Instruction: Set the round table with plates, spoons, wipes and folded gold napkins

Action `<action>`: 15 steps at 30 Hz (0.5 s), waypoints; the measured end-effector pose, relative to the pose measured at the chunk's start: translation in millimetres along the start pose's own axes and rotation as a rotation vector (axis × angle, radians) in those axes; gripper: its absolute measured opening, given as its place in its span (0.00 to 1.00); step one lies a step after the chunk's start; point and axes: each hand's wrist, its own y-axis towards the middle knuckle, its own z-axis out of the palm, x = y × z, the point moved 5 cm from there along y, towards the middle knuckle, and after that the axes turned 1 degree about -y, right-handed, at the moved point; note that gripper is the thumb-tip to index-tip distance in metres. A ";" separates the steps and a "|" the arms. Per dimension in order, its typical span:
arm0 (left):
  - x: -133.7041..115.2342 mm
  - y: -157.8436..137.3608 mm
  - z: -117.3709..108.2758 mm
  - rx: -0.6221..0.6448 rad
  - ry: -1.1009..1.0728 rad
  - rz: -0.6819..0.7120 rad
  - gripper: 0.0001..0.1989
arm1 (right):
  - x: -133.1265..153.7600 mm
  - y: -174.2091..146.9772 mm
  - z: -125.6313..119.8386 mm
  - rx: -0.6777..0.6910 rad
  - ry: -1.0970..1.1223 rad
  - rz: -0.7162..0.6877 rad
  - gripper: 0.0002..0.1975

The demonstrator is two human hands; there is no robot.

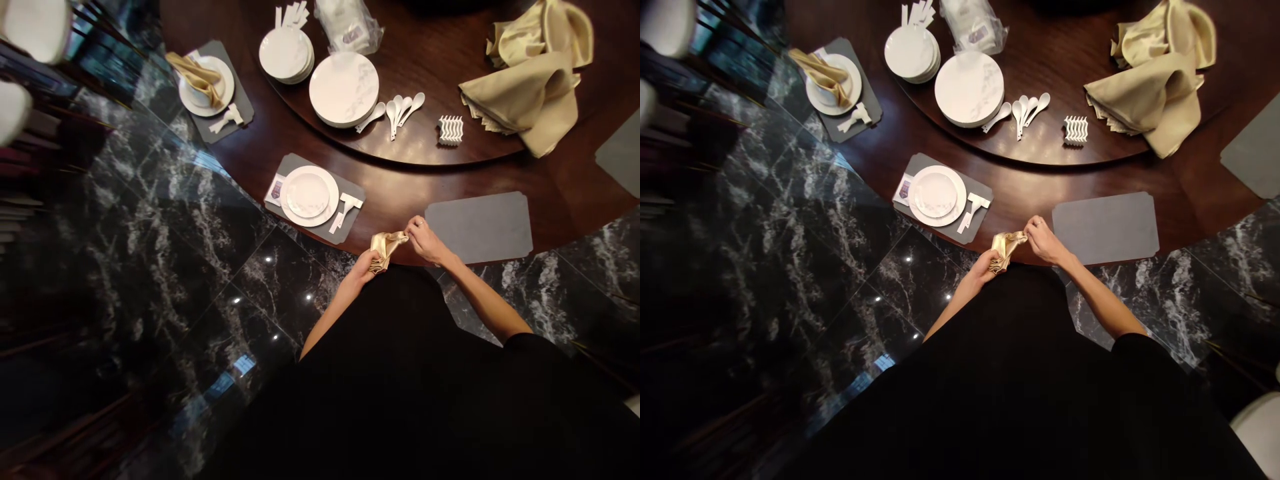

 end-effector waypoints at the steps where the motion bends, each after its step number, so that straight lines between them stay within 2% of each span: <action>1: -4.3 -0.7 2.3 -0.023 0.015 0.024 0.20 | -2.4 2.2 -1.7 0.047 0.040 0.008 0.11; 3: -12.5 -1.7 7.8 -0.049 0.028 0.069 0.20 | -7.0 7.0 -6.9 0.090 0.104 0.023 0.12; 4: -15.8 -1.9 11.3 -0.046 0.029 0.081 0.20 | -9.1 9.5 -11.2 0.069 0.119 0.034 0.11; 8: -28.1 -1.7 28.3 -0.019 0.029 0.106 0.21 | -12.0 15.2 -33.5 -0.171 0.082 0.110 0.10; 11: -40.7 -2.8 37.5 -0.064 0.058 0.210 0.26 | -6.5 16.7 -46.2 -0.297 0.068 0.146 0.08; 13: -46.9 -4.2 40.5 -0.097 0.094 0.272 0.30 | -0.2 21.6 -47.3 -0.262 0.079 0.122 0.12; 15: -49.5 -5.9 40.7 -0.118 0.128 0.308 0.33 | 5.2 30.0 -40.0 -0.107 0.106 0.086 0.21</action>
